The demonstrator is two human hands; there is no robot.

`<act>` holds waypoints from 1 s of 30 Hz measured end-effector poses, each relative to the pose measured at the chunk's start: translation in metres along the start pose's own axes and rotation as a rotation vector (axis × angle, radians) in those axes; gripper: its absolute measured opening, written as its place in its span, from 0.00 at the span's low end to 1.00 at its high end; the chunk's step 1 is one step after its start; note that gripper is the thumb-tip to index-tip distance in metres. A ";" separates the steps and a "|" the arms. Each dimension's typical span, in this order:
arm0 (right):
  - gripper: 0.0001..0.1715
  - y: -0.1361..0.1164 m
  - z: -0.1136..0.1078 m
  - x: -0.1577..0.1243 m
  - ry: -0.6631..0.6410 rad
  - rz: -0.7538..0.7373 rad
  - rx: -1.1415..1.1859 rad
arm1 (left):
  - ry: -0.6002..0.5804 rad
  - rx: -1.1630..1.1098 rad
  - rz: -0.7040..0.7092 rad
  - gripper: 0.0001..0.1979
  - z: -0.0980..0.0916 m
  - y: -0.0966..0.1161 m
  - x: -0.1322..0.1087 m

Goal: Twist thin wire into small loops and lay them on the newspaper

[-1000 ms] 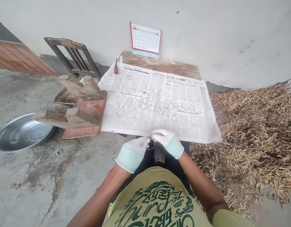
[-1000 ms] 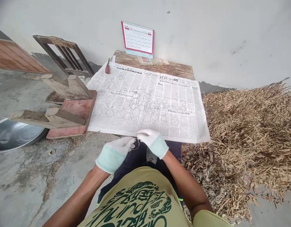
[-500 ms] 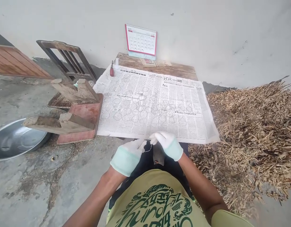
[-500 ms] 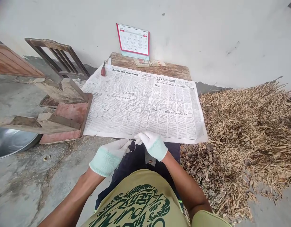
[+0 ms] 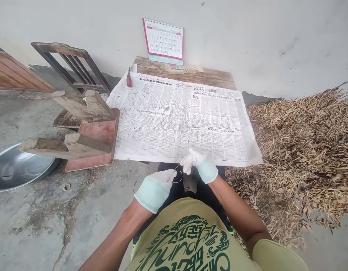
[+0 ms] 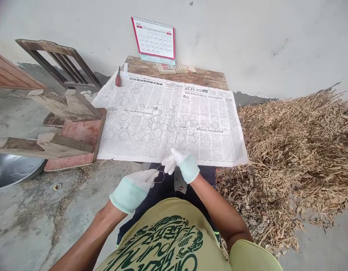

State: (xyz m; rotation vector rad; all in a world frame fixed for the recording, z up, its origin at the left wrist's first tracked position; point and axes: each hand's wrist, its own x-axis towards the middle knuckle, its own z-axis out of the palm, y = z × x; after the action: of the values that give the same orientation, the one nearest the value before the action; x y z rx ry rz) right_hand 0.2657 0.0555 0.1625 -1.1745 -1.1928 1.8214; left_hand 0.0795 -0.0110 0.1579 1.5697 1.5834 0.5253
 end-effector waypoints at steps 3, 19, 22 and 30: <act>0.49 -0.005 -0.002 0.001 0.010 -0.016 -0.009 | -0.017 0.049 -0.076 0.23 -0.001 -0.001 0.002; 0.16 0.026 0.031 -0.014 0.002 -0.033 0.026 | 0.211 0.304 -0.161 0.21 -0.003 0.015 0.010; 0.19 0.036 0.027 -0.011 -0.032 -0.060 0.032 | 0.168 0.541 -0.124 0.20 0.003 0.012 0.011; 0.24 0.052 0.032 -0.004 -0.099 -0.049 0.221 | 0.263 0.577 -0.119 0.21 0.024 0.000 0.009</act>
State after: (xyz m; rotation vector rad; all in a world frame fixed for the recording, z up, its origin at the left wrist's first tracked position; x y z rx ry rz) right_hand 0.2349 0.0219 0.1209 -0.9325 -1.0329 1.9368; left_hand 0.0993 -0.0081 0.1417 1.8590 2.1490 0.2194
